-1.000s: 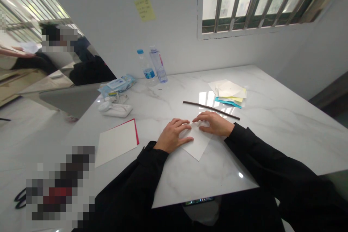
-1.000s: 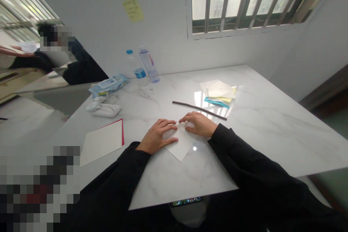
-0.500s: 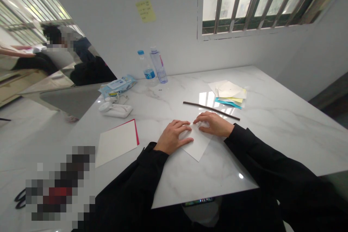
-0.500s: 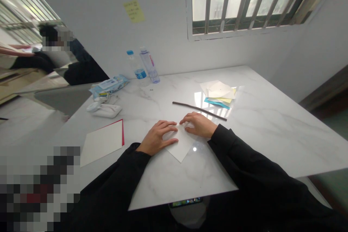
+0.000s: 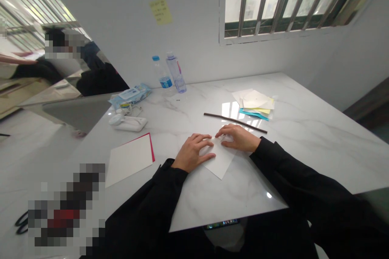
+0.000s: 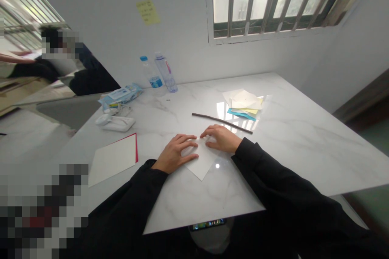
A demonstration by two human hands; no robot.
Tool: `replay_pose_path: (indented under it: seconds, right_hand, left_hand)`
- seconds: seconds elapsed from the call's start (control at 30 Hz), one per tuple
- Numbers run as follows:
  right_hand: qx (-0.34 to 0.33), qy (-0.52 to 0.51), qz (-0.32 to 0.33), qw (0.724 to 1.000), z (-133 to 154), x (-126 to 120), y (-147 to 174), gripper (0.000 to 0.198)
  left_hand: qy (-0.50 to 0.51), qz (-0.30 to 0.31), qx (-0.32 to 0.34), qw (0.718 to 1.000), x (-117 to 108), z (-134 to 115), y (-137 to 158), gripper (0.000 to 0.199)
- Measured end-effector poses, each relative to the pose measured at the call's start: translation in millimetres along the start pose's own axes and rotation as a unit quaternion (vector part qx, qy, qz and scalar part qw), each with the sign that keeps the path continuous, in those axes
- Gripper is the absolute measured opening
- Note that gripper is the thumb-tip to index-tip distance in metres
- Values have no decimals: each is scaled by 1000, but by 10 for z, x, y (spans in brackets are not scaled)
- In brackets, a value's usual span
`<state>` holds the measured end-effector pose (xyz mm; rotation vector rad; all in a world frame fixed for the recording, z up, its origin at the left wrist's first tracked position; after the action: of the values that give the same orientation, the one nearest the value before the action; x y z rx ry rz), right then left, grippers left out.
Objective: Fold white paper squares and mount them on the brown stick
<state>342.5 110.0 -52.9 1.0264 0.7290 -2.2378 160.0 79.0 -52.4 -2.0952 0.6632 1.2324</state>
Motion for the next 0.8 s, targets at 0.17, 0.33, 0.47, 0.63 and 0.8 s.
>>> replay_pose_path:
  seconds: [0.17,0.33,0.47,0.63,0.8]
  right_hand:
    - [2,-1,2,1000,-10,3,-3,31]
    - [-4,-2,-6,1000,-4,-3,-5,31]
    - [-1,1,-9,1000,-17,0,-3,32]
    - [0,2,-14,1000,-20,-3,3,31]
    - [19,-3,-38,999,4,0,-16,19]
  left_hand:
    - [-4,-2,0,1000,-5,-8,0,28]
    - [-3,2,2,1000,-6,-15,-2,28]
    - [-2,-1,1,1000,-11,-9,-2,28]
    - [-2,-6,4,1000,-11,-3,-3,29]
    - [-1,-6,3,1000,-6,2,-5,32]
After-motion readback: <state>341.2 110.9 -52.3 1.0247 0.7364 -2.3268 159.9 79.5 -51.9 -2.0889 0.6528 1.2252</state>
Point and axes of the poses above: each hand's wrist, its own y-axis away from the middle knuckle, its own x-axis out of the palm, z = x × y, the point moved 7 cm from there along -y, towards the middle knuckle, and after that the axes turned 4 degrees about z, right-handed, at the moved point
